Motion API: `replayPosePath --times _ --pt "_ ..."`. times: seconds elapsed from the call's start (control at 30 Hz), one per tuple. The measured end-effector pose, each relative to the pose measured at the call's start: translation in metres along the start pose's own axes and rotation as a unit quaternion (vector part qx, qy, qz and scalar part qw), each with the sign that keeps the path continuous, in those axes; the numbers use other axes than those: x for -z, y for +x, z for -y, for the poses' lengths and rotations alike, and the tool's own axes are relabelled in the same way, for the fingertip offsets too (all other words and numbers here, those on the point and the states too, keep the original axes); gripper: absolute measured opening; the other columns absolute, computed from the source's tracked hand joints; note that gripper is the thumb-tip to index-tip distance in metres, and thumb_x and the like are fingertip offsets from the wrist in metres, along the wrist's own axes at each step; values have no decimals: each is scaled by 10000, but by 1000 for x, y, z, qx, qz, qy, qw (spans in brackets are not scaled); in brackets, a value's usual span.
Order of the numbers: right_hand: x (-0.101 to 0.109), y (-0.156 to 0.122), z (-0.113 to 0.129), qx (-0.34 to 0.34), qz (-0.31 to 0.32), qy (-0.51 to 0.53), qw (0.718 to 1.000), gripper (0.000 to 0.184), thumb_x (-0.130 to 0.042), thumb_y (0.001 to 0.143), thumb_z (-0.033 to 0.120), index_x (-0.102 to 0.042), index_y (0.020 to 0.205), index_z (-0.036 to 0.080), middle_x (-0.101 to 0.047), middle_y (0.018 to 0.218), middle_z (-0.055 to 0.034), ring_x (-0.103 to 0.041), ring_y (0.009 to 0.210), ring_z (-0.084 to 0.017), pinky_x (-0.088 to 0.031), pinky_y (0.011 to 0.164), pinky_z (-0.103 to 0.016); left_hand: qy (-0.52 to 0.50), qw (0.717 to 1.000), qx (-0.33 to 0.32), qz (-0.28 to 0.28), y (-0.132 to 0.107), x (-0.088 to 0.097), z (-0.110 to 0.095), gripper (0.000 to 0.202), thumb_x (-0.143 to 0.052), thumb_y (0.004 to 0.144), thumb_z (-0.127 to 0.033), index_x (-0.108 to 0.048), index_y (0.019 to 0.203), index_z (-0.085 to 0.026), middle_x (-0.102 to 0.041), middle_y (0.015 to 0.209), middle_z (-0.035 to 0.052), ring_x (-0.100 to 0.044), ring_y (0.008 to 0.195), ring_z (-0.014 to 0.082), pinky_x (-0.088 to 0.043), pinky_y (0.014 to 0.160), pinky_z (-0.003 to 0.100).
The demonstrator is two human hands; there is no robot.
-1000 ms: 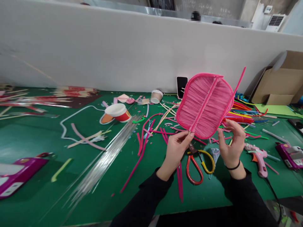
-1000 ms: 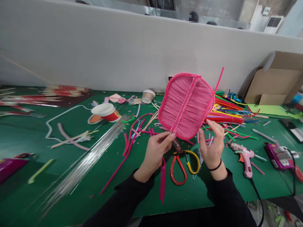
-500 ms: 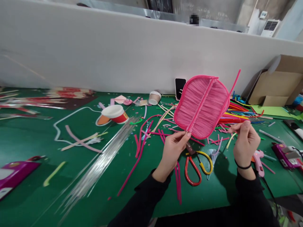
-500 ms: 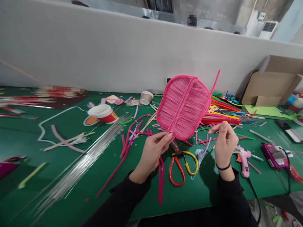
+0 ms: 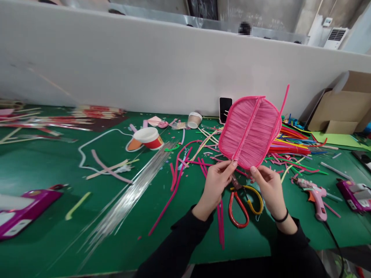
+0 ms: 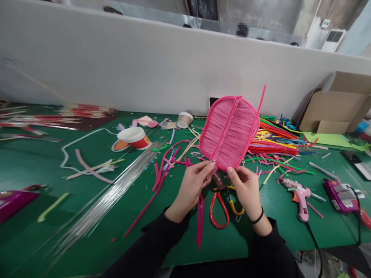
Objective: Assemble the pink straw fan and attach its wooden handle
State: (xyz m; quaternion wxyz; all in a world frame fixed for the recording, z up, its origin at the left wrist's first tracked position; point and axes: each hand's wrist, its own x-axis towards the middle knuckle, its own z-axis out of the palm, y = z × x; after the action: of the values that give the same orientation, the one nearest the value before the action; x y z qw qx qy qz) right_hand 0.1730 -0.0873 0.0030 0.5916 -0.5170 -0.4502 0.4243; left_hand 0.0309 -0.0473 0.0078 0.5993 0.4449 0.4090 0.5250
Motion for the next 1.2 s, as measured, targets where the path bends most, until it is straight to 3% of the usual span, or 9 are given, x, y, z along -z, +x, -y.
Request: replayPosePath --times 0.47,0.57,0.7,0.9,1.2 --pt "4 0 -5 14 -4 -8 1000 306 -703 812 482 -705 721 190 -697 675 -24 -612 651 -150 -490 616 -259 22 999 -14 -22 -1 -1 4 427 -763 716 -526 -612 625 -137 -354 488 -79 -261 423 35 -196 391 191" --pt "1 0 -4 4 4 19 1000 261 -749 765 458 -725 758 198 -733 729 -30 -647 679 -162 -515 623 -267 33 999 -27 -16 -2 -1 4 399 -740 745 -505 -613 618 -149 -342 474 -79 -285 410 45 -220 376 191" --pt "-8 -1 -5 -8 7 76 997 271 -822 677 403 -745 841 202 -777 853 -49 -705 780 -203 -573 707 -322 58 997 -41 -21 -7 -4 0 340 -743 738 -440 -621 593 -157 -443 492 -52 -374 425 67 -291 381 196" --pt "-14 -1 -8 -31 -29 102 994 271 -830 672 409 -743 774 173 -775 786 -47 -693 690 -177 -576 683 -317 88 993 -69 -28 -12 -9 -1 303 -717 737 -403 -640 575 -160 -556 547 -17 -483 477 101 -394 423 201" --pt "-14 -1 -8 -47 -24 146 988 264 -847 652 385 -749 777 174 -777 796 -43 -693 692 -170 -575 687 -309 102 989 -101 -33 -12 -12 -2 301 -710 729 -402 -649 551 -167 -545 522 -11 -488 479 114 -414 423 209"
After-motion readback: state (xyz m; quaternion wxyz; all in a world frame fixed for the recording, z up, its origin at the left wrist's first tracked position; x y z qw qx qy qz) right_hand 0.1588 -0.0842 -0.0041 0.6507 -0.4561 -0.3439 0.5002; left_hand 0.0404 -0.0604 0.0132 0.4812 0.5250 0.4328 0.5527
